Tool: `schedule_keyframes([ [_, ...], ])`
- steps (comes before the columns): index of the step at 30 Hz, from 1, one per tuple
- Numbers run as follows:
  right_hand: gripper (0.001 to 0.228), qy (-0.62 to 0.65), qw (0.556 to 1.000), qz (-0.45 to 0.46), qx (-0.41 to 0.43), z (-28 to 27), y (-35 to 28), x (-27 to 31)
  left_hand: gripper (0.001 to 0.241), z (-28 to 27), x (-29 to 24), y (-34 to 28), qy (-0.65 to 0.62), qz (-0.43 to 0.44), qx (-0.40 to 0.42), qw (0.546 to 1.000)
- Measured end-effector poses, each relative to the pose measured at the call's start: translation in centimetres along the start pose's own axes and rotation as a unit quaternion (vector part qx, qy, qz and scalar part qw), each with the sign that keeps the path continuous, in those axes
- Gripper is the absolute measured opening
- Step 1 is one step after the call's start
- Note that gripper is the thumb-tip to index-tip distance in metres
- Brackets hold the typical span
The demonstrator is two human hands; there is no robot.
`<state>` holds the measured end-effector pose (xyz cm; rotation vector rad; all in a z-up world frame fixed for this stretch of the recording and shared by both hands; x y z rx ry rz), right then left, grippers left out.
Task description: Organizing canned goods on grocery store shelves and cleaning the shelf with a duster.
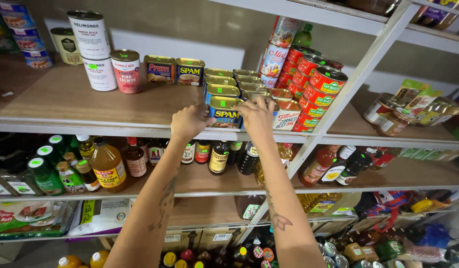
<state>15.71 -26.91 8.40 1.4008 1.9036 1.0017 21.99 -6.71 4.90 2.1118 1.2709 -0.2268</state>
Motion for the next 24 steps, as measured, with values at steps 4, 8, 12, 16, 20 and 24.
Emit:
schedule_keyframes([
  [4,0.020,0.011,1.000,0.021,-0.019,0.1,-0.8,0.3,0.041,0.6,0.5,0.3,-0.001,-0.014,0.005,1.000],
  [8,0.035,-0.017,0.996,-0.006,-0.085,0.7,-2.8,2.1,0.040,1.7,2.6,1.2,-0.043,-0.070,-0.022,0.996],
  [12,0.038,0.106,0.993,0.030,-0.033,1.8,-5.6,4.8,0.050,2.1,3.3,2.9,-0.128,-0.129,-0.048,0.982],
  [16,0.051,0.110,0.992,0.055,-0.036,1.4,-5.7,5.7,0.055,4.6,5.0,5.6,-0.239,-0.126,-0.112,0.956],
  [20,0.059,0.146,0.983,0.071,-0.081,0.6,-5.4,5.7,0.050,5.2,4.5,7.2,-0.344,-0.073,-0.178,0.919],
  [24,0.062,0.091,0.993,0.069,-0.027,1.6,-5.5,5.6,0.047,5.2,4.1,7.3,-0.362,-0.068,-0.199,0.908],
])
Point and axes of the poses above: each hand's wrist, its own y-axis towards the middle knuckle, its own z-axis out of the palm, x = y × z, the point moved 5 cm from there along y, towards the middle knuckle, and after that the axes turned 8 degrees about z, right-handed, at the moved point
